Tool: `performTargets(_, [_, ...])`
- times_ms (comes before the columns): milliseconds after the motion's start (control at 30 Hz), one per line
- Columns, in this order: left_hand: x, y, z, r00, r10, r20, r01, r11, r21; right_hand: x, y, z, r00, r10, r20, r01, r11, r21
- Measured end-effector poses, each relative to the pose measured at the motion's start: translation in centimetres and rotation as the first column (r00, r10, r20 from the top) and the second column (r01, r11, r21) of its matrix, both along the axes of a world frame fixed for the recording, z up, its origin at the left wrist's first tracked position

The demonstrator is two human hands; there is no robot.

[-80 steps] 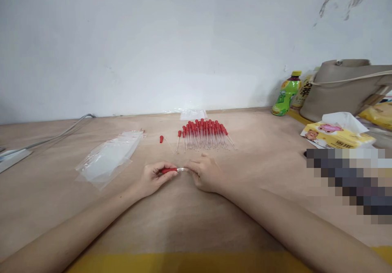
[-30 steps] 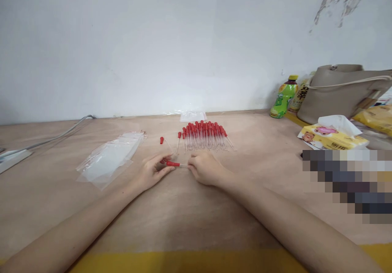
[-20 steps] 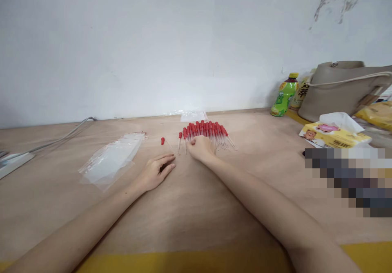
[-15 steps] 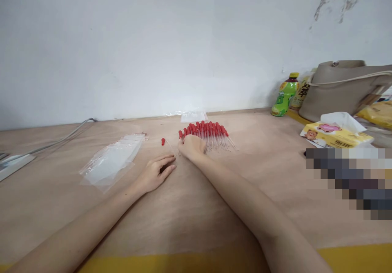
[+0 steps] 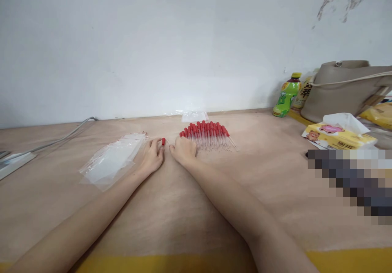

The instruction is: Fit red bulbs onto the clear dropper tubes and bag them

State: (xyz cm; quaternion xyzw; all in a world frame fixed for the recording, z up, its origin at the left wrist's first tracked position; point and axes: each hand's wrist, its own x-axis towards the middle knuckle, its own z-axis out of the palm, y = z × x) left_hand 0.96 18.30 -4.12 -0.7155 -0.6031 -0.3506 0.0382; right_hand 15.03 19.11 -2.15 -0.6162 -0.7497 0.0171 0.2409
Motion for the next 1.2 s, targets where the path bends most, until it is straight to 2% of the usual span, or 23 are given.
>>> performTargets(167, [0.3,3.1,0.4,0.999,0.038,-0.008,-0.039,0.999,-0.027,-0.6,-0.8,-0.3,0.999,0.042,0.019,-0.042,0.998,0.037])
performTargets(300, [0.3,3.8,0.7,0.999,0.029,-0.025,-0.030,0.999,-0.039,0.7,-2.1,-0.6,0.997,0.078,0.028,-0.079,0.995,0.055])
performTargets(600, [0.3,2.9,1.2,0.998,0.047,0.035,-0.050,0.994,0.095,9.3,-7.6,-1.4,0.971,0.237,0.011,-0.235,0.956,0.177])
performTargets(700, [0.6,2.2,1.1,0.997,-0.030,0.069,0.019,0.989,0.148,10.6,-7.6,-1.4,0.956,0.293,0.004,-0.285,0.928,0.241])
performTargets(800, [0.7,0.4,0.8,0.971,-0.210,0.114,0.191,0.968,0.162,10.6,-7.0,-1.5,0.932,0.363,0.004,-0.351,0.896,0.274])
performTargets(967, [0.8,-4.1,0.6,0.871,-0.470,0.142,0.476,0.879,-0.018,10.2,-6.4,-1.8,0.906,0.423,-0.018,-0.403,0.874,0.271])
performTargets(1067, [1.1,-5.7,1.1,0.866,-0.485,0.120,0.493,0.869,-0.050,10.2,-6.6,-1.6,0.900,0.435,-0.028,-0.413,0.871,0.265])
performTargets(1200, [1.4,-5.8,1.5,0.879,-0.473,0.059,0.476,0.879,-0.040,10.2,-6.7,-1.4,0.897,0.439,-0.040,-0.413,0.869,0.274])
